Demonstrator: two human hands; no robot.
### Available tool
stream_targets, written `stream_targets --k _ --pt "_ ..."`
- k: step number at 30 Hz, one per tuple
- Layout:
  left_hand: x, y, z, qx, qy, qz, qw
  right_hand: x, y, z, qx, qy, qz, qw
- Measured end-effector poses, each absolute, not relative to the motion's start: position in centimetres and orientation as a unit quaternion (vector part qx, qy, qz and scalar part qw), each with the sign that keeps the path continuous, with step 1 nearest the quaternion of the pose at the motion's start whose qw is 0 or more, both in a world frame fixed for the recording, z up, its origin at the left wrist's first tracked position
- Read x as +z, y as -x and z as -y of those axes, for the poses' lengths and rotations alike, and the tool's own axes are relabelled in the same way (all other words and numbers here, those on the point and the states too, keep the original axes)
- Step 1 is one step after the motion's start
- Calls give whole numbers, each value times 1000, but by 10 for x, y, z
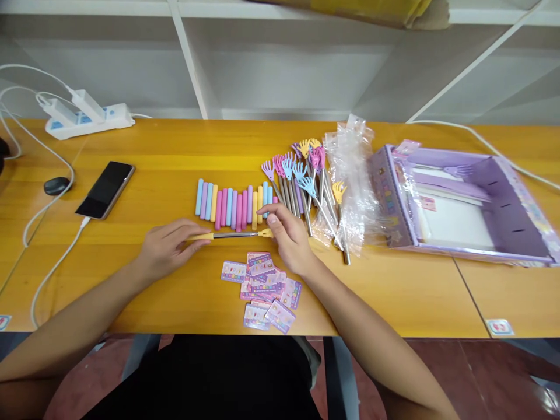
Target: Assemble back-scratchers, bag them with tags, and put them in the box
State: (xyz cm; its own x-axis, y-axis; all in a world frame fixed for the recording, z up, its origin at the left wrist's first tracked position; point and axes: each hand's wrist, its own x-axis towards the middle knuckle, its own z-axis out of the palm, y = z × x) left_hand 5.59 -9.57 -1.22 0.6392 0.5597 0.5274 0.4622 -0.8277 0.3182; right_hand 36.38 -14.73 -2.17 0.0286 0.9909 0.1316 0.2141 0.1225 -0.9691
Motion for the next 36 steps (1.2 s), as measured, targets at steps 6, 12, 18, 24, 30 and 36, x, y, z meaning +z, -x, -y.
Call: stream_targets --k 6,12,18,24,30,36 --pt "-10 -64 102 343 -896 -269 83 -25 -356 151 422 523 547 498" --pt "-14 -70 110 353 -890 -275 85 -29 -352 153 392 529 567 494" --pt "-17 -75 116 355 -887 -283 85 -28 -346 154 369 536 590 479" --pt "-19 -79 121 358 -884 -284 93 -31 -341 155 374 534 594 472" --pt "-18 -83 125 369 -879 -284 103 -31 -338 155 374 528 600 470" --pt "-19 -84 128 345 -880 -306 114 -35 -335 157 372 528 602 470"
